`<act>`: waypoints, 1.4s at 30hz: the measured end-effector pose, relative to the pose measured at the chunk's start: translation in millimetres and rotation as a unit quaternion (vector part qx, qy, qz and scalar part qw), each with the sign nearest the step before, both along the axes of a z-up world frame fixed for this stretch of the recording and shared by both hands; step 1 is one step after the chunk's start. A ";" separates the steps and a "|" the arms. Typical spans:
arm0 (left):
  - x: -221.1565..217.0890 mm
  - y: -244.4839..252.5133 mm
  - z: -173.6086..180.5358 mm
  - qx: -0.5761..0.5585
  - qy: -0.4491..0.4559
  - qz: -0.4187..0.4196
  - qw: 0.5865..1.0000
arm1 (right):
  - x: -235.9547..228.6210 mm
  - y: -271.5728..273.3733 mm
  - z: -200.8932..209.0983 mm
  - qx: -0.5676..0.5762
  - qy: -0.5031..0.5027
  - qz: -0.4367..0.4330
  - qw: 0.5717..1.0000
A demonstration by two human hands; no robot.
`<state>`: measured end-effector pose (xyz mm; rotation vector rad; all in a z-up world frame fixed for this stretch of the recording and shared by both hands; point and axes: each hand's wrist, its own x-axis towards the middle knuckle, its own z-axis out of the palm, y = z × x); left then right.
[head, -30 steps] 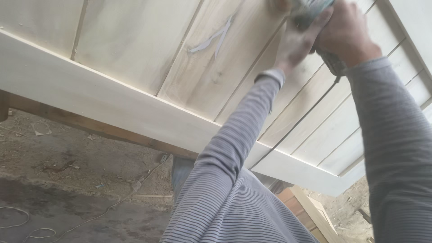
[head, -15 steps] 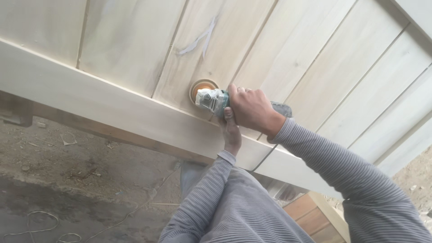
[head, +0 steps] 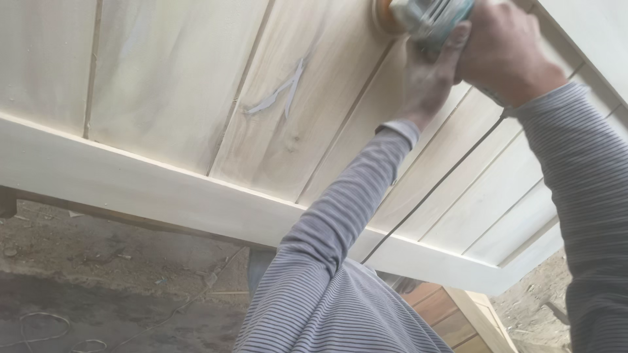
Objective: The person uses an orbital sander to smooth the surface of a large wooden panel. They move the sander across the wood in overlapping passes, occasionally pausing to wipe the surface with their hand.
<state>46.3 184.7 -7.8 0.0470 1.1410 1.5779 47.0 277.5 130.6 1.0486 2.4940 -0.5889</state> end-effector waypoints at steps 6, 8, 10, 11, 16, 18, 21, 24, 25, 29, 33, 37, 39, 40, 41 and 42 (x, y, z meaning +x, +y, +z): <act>-54.1 37.8 -23.6 -0.006 0.224 -0.160 0.962 | -35.8 9.8 -8.3 -0.032 -0.162 -0.169 0.972; -78.2 8.9 -20.0 0.010 0.504 -0.214 0.837 | -53.5 -18.4 -15.1 -0.047 -0.157 -0.142 0.976; -90.2 -48.6 -12.4 -0.111 -0.004 -0.134 0.985 | -62.8 -52.4 -17.7 -0.012 -0.078 -0.078 0.994; -90.5 -87.8 -4.2 -0.086 -0.018 -0.046 0.995 | -65.1 -81.3 -19.8 0.008 -0.003 -0.015 1.000; -99.6 -254.9 12.4 -0.075 0.022 0.105 0.991 | -88.0 -209.9 -52.5 -0.083 0.036 0.068 0.994; -97.3 -284.1 20.7 -0.085 0.029 0.122 0.988 | -87.8 -234.9 -54.1 -0.097 0.043 0.102 0.989; -85.5 -285.5 24.5 -0.120 0.058 0.146 0.980 | -86.9 -239.1 -52.7 -0.091 0.056 0.142 0.984; -74.3 -249.3 13.4 -0.120 0.052 0.141 0.981 | -84.1 -199.5 -49.8 -0.080 -0.014 0.138 0.987; -71.1 -232.0 8.6 -0.115 0.042 0.135 0.983 | -82.5 -180.0 -47.8 -0.074 -0.068 0.118 0.988; -75.4 -107.8 -22.9 -0.022 0.007 0.071 0.997 | -70.9 -78.7 -32.4 0.043 -0.004 0.140 0.989; -70.1 6.2 -37.1 0.014 -0.009 -0.168 0.986 | -54.7 -26.6 -22.6 -0.002 -0.046 -0.042 0.998; -62.0 26.6 -29.5 0.016 0.091 -0.118 0.989 | -52.4 -30.6 -18.4 -0.029 0.104 -0.101 0.989; -53.8 -22.5 -21.9 0.016 0.099 -0.056 0.993 | -46.4 -64.7 -18.0 -0.037 0.060 -0.077 0.995; -54.5 -57.8 -18.4 0.051 0.066 -0.012 0.996 | -46.6 -86.1 -19.6 -0.026 0.009 -0.061 0.998; -58.5 -95.7 -13.7 0.088 0.036 0.035 0.995 | -49.2 -111.4 -23.2 0.018 -0.003 -0.045 0.999; -64.3 -132.8 -7.7 0.126 0.006 0.080 0.989 | -49.1 -140.3 -22.9 -0.013 0.028 -0.054 0.998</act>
